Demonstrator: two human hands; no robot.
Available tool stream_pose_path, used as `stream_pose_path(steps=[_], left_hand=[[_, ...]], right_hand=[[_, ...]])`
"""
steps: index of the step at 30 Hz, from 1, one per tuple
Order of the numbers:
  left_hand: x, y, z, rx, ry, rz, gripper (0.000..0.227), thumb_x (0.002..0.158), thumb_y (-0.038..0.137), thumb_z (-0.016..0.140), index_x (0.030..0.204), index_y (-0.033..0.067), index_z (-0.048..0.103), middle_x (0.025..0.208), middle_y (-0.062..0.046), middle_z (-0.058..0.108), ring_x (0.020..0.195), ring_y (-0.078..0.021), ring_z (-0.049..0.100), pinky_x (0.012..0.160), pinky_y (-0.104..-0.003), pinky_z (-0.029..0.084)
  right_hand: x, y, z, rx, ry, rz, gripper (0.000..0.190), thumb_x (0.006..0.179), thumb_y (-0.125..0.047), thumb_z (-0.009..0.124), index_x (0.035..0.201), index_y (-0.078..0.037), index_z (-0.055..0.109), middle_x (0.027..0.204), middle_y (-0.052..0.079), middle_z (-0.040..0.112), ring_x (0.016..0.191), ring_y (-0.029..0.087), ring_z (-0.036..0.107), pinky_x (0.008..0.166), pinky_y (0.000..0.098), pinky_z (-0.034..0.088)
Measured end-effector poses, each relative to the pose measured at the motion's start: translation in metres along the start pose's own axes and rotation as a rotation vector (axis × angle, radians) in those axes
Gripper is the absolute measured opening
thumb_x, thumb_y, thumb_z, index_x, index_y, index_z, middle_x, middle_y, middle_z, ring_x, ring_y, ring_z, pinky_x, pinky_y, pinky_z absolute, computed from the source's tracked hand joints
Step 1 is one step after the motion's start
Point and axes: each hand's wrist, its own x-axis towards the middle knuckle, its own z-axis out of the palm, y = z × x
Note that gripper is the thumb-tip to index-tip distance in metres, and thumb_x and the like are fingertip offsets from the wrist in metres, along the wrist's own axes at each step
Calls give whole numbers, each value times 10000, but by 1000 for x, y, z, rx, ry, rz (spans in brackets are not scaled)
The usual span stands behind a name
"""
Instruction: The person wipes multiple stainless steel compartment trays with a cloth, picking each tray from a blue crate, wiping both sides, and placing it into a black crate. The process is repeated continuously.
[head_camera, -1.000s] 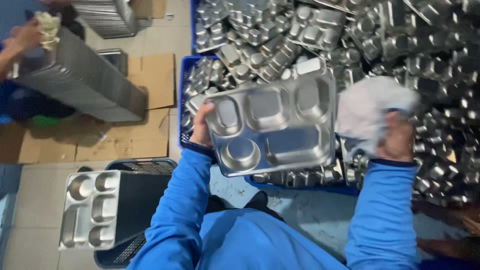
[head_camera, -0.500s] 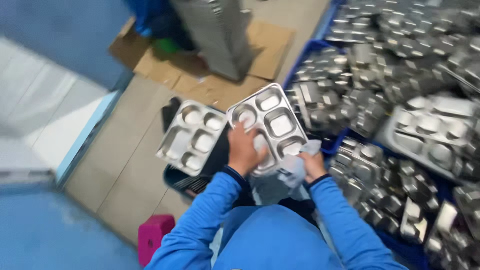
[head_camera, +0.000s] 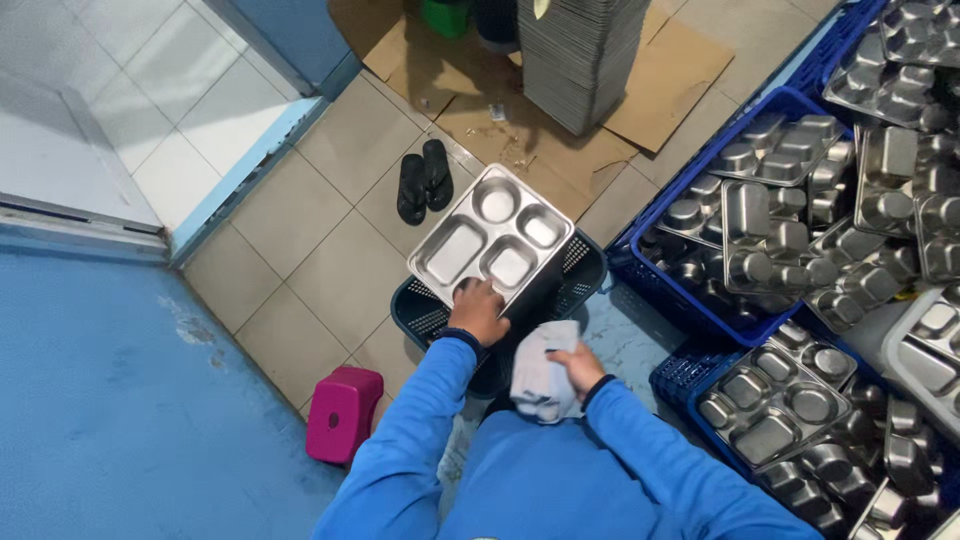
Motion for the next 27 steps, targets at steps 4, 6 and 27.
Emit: stream_pose_path(steps=[4, 6, 27], left_hand=[[7, 24, 18, -151, 191, 56, 569, 771, 324, 782, 1270, 83, 650, 1474, -221, 480, 1379, -388, 424, 1139, -523, 329], [13, 47, 29, -354, 242, 126, 597, 801, 331, 787, 1312, 63, 634, 1420, -219, 532, 1333, -374, 480, 1118, -481, 377], [54, 335, 114, -771, -492, 650, 506, 881, 247, 527, 1298, -19, 635, 1197, -197, 713, 1083, -308, 658, 974, -392, 483]], right_hand=[[-7, -37, -43, 296, 114, -92, 444, 842, -18, 646, 1275, 77, 618, 1157, 208, 724, 1027, 350, 729, 902, 474, 595], [-23, -61, -60, 428, 38, -205, 487, 850, -19, 616, 1331, 47, 586, 1203, 185, 701, 1058, 340, 706, 927, 493, 578], [-196, 6, -261, 823, 201, -749, 607, 790, -5, 569, 1388, 92, 542, 1230, 214, 675, 1103, 366, 687, 1011, 507, 527]])
